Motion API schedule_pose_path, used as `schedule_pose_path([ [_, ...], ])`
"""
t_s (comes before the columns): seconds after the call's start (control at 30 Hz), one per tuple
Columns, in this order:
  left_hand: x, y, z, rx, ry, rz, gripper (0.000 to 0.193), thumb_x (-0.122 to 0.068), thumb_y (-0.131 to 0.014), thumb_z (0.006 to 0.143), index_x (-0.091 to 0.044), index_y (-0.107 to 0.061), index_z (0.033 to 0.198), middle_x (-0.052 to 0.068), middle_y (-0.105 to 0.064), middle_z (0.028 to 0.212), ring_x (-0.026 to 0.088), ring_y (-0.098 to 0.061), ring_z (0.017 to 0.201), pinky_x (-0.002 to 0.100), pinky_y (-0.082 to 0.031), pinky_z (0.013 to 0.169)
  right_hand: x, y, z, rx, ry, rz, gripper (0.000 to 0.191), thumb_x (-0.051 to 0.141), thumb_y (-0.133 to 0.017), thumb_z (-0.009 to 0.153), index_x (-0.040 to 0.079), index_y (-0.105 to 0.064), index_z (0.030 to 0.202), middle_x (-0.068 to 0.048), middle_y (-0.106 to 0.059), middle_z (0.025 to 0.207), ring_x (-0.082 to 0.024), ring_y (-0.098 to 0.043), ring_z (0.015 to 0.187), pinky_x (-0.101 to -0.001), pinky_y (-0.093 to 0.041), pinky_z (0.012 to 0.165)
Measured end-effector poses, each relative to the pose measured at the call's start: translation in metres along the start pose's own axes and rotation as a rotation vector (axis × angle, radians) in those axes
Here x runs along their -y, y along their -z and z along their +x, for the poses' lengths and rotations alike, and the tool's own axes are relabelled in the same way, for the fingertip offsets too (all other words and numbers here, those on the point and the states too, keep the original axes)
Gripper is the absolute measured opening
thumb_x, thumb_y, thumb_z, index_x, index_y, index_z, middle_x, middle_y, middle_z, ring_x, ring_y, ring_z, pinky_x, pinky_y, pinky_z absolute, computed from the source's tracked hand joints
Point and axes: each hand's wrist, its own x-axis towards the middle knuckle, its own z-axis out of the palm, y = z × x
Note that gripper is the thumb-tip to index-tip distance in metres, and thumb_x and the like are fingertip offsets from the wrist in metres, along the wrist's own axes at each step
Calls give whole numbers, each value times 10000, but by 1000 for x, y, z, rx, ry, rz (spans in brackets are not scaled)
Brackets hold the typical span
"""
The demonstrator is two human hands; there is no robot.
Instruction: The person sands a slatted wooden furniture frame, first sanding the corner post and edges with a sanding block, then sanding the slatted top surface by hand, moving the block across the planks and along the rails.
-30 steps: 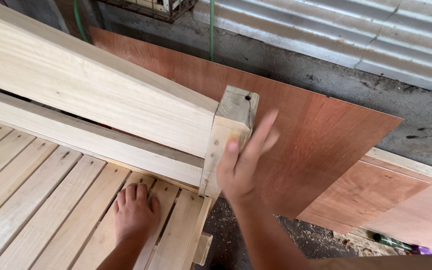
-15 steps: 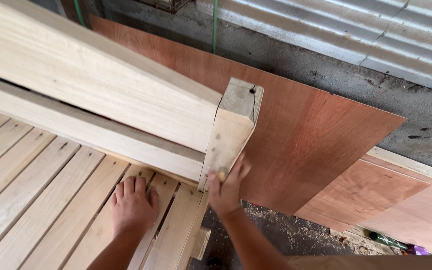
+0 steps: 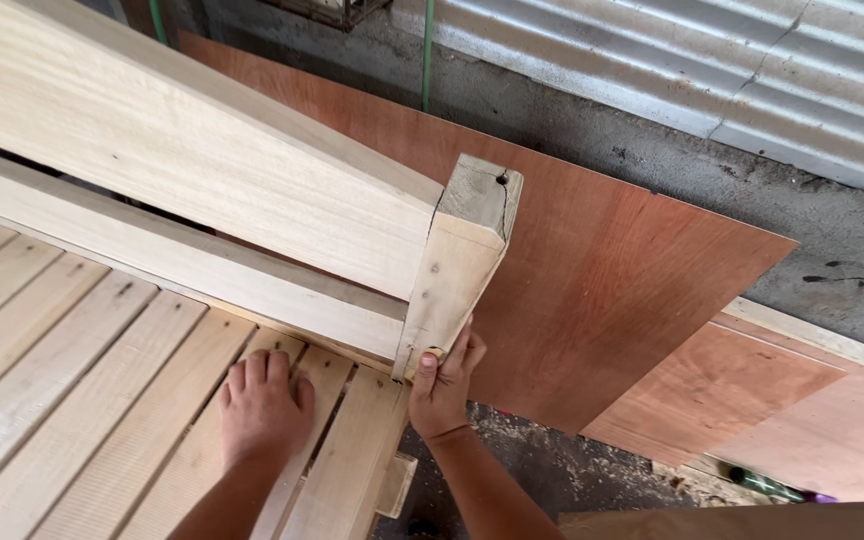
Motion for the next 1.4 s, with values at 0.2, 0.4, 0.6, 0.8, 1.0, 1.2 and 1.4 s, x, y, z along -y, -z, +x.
schedule_pose_path([
  [0.2, 0, 2, 0, -2, -9, -8, 411, -375, -543, 934, -105, -582, 1242, 99, -548, 1329, 302, -480, 1269, 475, -390, 1080, 46, 33, 81, -228, 328, -15, 698, 309, -396, 1150, -57, -78, 1651, -216, -314, 1434, -292, -385, 1277, -444, -333, 1173],
  [0.4, -2, 5, -1, -15, -24, -6, 397, -366, -551, 931, -101, -586, 1225, 105, -554, 1314, 301, -487, 1256, 474, -398, 1072, 46, 32, 81, -206, 247, 16, 761, 370, -407, 1135, -74, -64, 1650, -249, -308, 1439, -332, -411, 1288, -485, -341, 1180],
  [0.6, -5, 8, 0, 32, 3, -7, 382, -374, -525, 956, -121, -576, 1238, 83, -548, 1315, 278, -485, 1265, 468, -395, 1078, -10, 2, -8, 100, -93, -85, 892, 392, -533, 1011, -126, -75, 1575, -322, -347, 1339, -420, -442, 1211, -531, -446, 1048],
  [0.8, -1, 4, 0, 25, -5, -6, 394, -385, -525, 952, -120, -573, 1240, 86, -537, 1325, 283, -477, 1274, 469, -388, 1083, -14, 1, 13, -124, 244, -167, 909, 360, -577, 1050, -102, -24, 1604, -301, -355, 1389, -414, -451, 1191, -532, -446, 1068],
  [1.0, -2, -1, -1, 9, 5, -29, 408, -384, -538, 936, -126, -574, 1250, 73, -549, 1314, 280, -490, 1255, 468, -400, 1071, -11, 12, 12, 51, -62, -273, 1073, 420, -716, 936, -90, 0, 1551, -333, -354, 1333, -446, -508, 1158, -498, -490, 986],
  [1.2, 5, -14, 4, -64, -14, -34, 388, -381, -554, 894, -142, -598, 1196, 82, -575, 1262, 294, -512, 1220, 483, -416, 1043, -16, 19, -22, 60, -201, -81, 1147, 275, -851, 816, -73, -44, 1553, -312, -363, 1451, -394, -464, 1314, -486, -461, 1052],
  [1.4, 5, -15, 1, -202, -85, -286, 294, -280, -668, 870, -110, -632, 1107, 125, -593, 1233, 344, -536, 1199, 492, -448, 1041, 2, 43, -6, 70, -365, 369, 708, 120, -852, 775, -23, -418, 1315, -154, -663, 1132, -184, -690, 962, -314, -621, 811],
])
